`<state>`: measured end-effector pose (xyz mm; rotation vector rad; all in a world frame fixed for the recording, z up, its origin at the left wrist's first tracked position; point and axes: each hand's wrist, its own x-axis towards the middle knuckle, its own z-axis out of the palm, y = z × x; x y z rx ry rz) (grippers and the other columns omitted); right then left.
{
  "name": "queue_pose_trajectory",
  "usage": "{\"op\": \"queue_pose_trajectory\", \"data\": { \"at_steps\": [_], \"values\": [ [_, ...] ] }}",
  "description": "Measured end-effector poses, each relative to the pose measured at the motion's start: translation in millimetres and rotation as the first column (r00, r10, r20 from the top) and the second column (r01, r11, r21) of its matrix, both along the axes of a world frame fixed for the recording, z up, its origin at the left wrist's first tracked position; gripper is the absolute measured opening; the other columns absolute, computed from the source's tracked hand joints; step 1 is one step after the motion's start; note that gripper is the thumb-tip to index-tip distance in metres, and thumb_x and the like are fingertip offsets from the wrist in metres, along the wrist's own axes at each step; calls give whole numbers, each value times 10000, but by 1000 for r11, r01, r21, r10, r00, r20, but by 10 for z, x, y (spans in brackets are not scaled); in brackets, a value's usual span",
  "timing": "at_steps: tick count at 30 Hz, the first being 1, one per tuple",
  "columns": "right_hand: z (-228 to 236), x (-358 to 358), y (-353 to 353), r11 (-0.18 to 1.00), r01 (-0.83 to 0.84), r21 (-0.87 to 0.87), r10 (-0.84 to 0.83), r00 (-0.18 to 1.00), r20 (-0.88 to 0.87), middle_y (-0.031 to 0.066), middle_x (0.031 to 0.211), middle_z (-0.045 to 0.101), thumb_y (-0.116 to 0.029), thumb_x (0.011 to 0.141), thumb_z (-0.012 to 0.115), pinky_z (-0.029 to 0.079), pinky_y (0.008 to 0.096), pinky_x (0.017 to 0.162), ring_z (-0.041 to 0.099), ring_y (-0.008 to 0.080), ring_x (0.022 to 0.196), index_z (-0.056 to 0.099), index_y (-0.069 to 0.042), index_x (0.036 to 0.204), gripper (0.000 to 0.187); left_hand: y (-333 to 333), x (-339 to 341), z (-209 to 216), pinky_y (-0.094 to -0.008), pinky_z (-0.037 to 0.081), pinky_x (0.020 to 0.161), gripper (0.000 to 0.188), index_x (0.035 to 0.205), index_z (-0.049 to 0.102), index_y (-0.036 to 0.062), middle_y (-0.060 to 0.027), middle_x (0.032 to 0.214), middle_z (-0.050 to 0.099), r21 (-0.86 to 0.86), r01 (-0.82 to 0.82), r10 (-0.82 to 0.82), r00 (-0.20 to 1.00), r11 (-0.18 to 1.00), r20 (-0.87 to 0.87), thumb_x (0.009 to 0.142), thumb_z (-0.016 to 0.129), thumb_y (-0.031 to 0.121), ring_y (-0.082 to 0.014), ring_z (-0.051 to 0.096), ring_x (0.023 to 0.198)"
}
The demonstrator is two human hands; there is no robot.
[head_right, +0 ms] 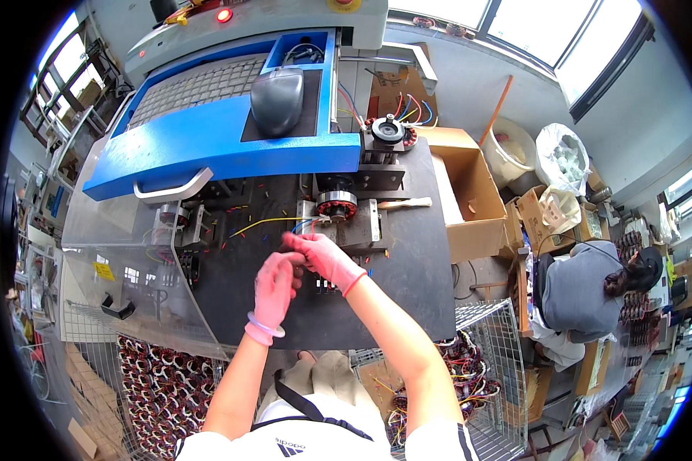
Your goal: The person picks up electric motor stators from a large bin, brings them to a workstation, and inserts wires into terminals on a testing or assembly machine.
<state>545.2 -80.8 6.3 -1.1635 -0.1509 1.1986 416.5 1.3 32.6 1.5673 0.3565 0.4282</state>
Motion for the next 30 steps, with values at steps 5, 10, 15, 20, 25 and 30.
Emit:
{"op": "queue_pose_trajectory", "data": {
  "at_steps": [5,10,15,20,25,30],
  "values": [
    [180,156,-210,959,-47,-281,179,868,463,-14,709,619,-224,884,674,402,220,491,537,53,573,629,-31,876,199,-201,-343,-46,-268,462,547,194,1006,656,63,-73,849,580,503,102,-40,990,858,-132,823,684,122,-148,565,596],
    [254,170,-400,880,27,-474,379,563,735,29,673,620,-179,879,639,451,279,533,570,94,576,602,-25,879,158,-421,-426,-732,-377,517,660,513,1320,515,137,-84,954,537,817,332,-45,934,471,-354,854,618,324,-247,610,804],
    [-37,160,-433,936,66,-347,314,294,903,107,680,612,-170,871,637,470,331,558,594,174,564,586,-31,906,152,-459,-433,-1004,-394,510,642,511,1363,476,181,-51,938,532,829,397,20,898,393,-439,877,571,308,-222,605,786],
    [-216,121,-448,922,96,-375,351,202,914,147,757,641,-178,830,647,493,409,659,634,333,729,592,-48,900,158,-423,-460,-1094,-406,503,638,435,1305,524,226,-37,943,538,798,416,7,885,437,-465,876,574,278,-218,599,791],
    [-287,85,-406,920,97,-381,364,154,919,151,781,643,-220,821,652,491,445,680,631,358,793,580,-66,904,190,-411,-456,-1099,-378,513,621,416,1269,575,211,-45,913,533,825,368,13,911,430,-413,855,607,222,-219,596,756],
    [-343,54,-393,885,150,-441,434,80,897,128,787,647,-229,820,662,494,433,679,639,329,791,580,-86,906,186,-307,-364,-1050,-308,489,574,348,1235,588,188,-14,857,557,435,90,11,975,896,-223,894,628,247,-174,597,712]
  ]
}}
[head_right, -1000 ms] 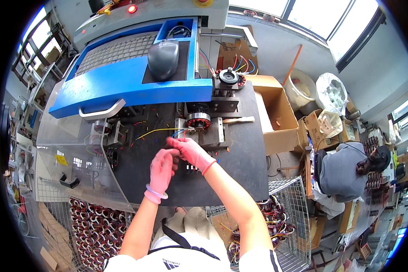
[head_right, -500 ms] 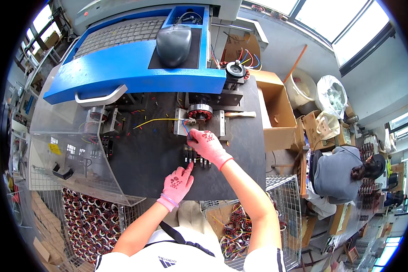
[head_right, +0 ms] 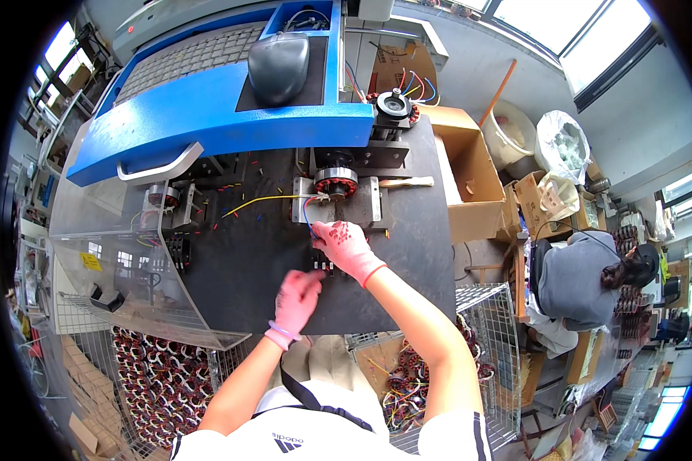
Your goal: The person picks up electric motor stators from a large bin, brings them to a workstation, and inserts wires into terminals on a testing or assembly machine.
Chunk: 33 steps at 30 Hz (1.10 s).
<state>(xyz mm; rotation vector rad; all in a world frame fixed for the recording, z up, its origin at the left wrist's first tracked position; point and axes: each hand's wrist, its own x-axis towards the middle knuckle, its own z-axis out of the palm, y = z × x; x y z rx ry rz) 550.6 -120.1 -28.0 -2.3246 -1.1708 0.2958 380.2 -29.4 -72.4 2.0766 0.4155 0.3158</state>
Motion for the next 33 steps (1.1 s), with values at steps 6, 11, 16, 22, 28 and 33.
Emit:
{"op": "queue_pose_trajectory", "data": {
  "at_steps": [6,11,16,22,28,33],
  "values": [
    [313,-211,50,966,160,205,-139,984,-113,104,788,651,-286,862,646,497,380,647,647,276,753,627,-90,933,209,1016,824,216,-194,460,553,309,1057,589,97,2,767,567,-993,81,815,580,-81,-19,923,623,374,-89,588,687],
    [505,-208,123,914,365,177,33,367,-929,-18,706,603,-341,975,531,430,236,570,535,74,612,682,-49,966,330,708,690,954,-211,480,582,320,1063,583,57,-36,836,609,-931,200,547,764,304,342,960,566,360,-97,585,699],
    [358,-81,277,894,394,214,178,128,-976,-15,721,617,-221,918,652,412,210,518,527,39,585,630,-34,930,189,110,93,946,-218,470,599,231,1132,601,41,-38,880,627,-645,242,-67,957,725,284,942,582,171,-74,556,655],
    [316,-69,-24,972,180,152,-77,852,-518,109,659,619,-169,859,638,463,329,560,607,196,566,547,-6,855,187,-41,-168,458,-347,509,729,561,1334,483,89,-74,1079,535,387,124,-114,992,914,-50,838,648,293,-206,604,865],
    [43,-101,-49,985,113,129,-64,940,-335,176,767,633,-156,863,629,474,456,673,619,388,796,487,-33,906,192,-18,-161,57,-389,487,726,604,1383,421,86,-66,1099,516,629,327,-135,933,705,-334,844,585,304,-227,573,903],
    [26,-152,-26,986,91,138,-63,979,-192,165,779,630,-164,866,626,473,457,662,617,386,785,486,-41,896,189,-21,-152,28,-376,474,708,599,1383,418,86,-64,1058,512,667,345,-138,929,661,-344,851,569,317,-219,560,870]
  ]
}}
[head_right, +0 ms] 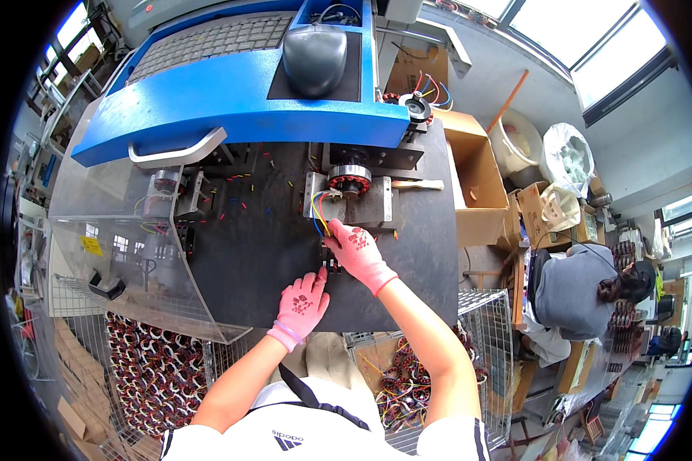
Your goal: The person picks up electric motor stators from a large bin, brings them to a workstation, and inserts wires into terminals on a testing or assembly machine.
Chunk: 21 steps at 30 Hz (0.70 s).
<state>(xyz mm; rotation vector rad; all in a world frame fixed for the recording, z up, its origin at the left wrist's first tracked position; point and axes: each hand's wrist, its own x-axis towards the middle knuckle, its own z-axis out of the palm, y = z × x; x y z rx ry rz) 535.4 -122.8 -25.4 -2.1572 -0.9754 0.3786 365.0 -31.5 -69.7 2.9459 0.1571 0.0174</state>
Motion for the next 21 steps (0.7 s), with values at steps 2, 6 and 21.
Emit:
{"op": "queue_pose_trajectory", "data": {
  "at_steps": [2,6,21],
  "values": [
    [-75,-11,9,1000,-11,0,11,999,40,159,789,630,-163,866,626,473,452,651,622,374,777,480,-43,892,191,5,-1,4,-378,476,717,599,1380,420,80,-68,1067,513,-18,3,-3,1000,1000,-9,849,572,311,-222,560,881],
    [-92,-50,53,999,15,-36,-13,998,60,140,799,639,-189,855,644,489,420,638,638,334,744,507,-51,923,206,60,-37,53,-400,491,746,586,1364,429,52,-90,1120,524,-229,17,14,991,973,132,850,590,283,-238,583,887],
    [321,-2019,697,919,-316,237,395,755,-523,118,1154,636,-396,930,537,418,374,995,577,235,1141,583,-50,1212,449,626,-1737,-76,-405,476,855,418,1260,550,39,-125,1036,613,-626,36,-134,985,779,-110,893,586,236,-268,600,994]
  ]
}}
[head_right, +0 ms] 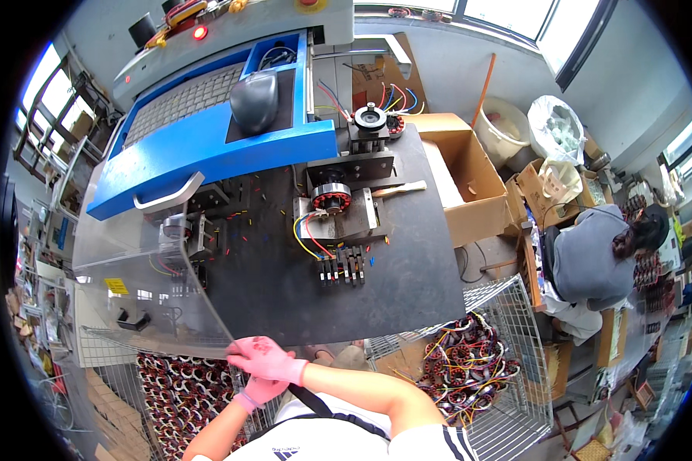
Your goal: The person picks up electric motor stators from a large bin, brings them to a workstation, and inserts wires into terminals on a testing or assembly machine.
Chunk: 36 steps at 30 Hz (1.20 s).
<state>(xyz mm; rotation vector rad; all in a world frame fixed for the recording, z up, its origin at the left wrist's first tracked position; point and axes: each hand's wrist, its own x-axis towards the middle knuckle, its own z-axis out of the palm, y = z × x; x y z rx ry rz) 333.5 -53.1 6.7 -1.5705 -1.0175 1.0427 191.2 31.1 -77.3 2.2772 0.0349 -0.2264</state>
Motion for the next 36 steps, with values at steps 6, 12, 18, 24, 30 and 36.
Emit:
{"op": "queue_pose_trajectory", "data": {
  "at_steps": [6,12,18,24,30,36],
  "values": [
    [73,343,-1353,920,389,-53,-391,919,-53,72,889,699,-280,869,661,529,280,696,665,138,768,681,-53,1053,293,158,-552,240,-353,518,679,349,1200,582,66,-132,946,629,212,-234,257,962,949,-89,888,592,222,-264,637,782],
    [-252,339,-2304,228,974,14,-929,222,-297,46,740,613,-492,974,480,462,293,697,569,142,715,612,-27,789,518,563,-857,-91,-342,500,783,464,1293,455,-34,-170,1143,508,125,-651,621,755,749,211,859,589,60,-265,546,976],
    [-623,934,-2997,-292,940,174,-925,-231,-302,21,494,470,-645,895,495,368,279,455,447,136,439,481,-87,546,659,1088,-260,57,-402,417,1002,478,1336,412,-40,-204,1328,388,128,-745,562,593,655,576,889,556,50,-351,472,1175],
    [-712,1087,-3185,-360,921,149,-910,-312,-273,26,593,516,-605,912,505,394,263,498,492,142,507,506,-69,666,590,1675,-23,205,-447,337,1076,526,1366,392,-33,-214,1400,370,138,-693,501,630,708,593,881,567,75,-392,379,1292],
    [171,1142,-2548,-377,539,753,-809,-588,15,44,862,569,-235,1003,510,421,269,784,485,114,801,564,-12,1009,229,2172,252,251,-491,293,1092,604,1348,435,-25,-206,1392,405,373,-576,281,746,727,604,794,627,120,-434,352,1304],
    [1364,-182,627,849,214,483,-498,630,596,143,1115,631,-207,830,663,463,404,920,600,294,1022,609,-11,1100,338,2469,297,198,-494,337,1068,611,1265,523,5,-194,1298,502,342,-484,223,782,805,582,754,696,290,-410,439,1233]
  ]
}}
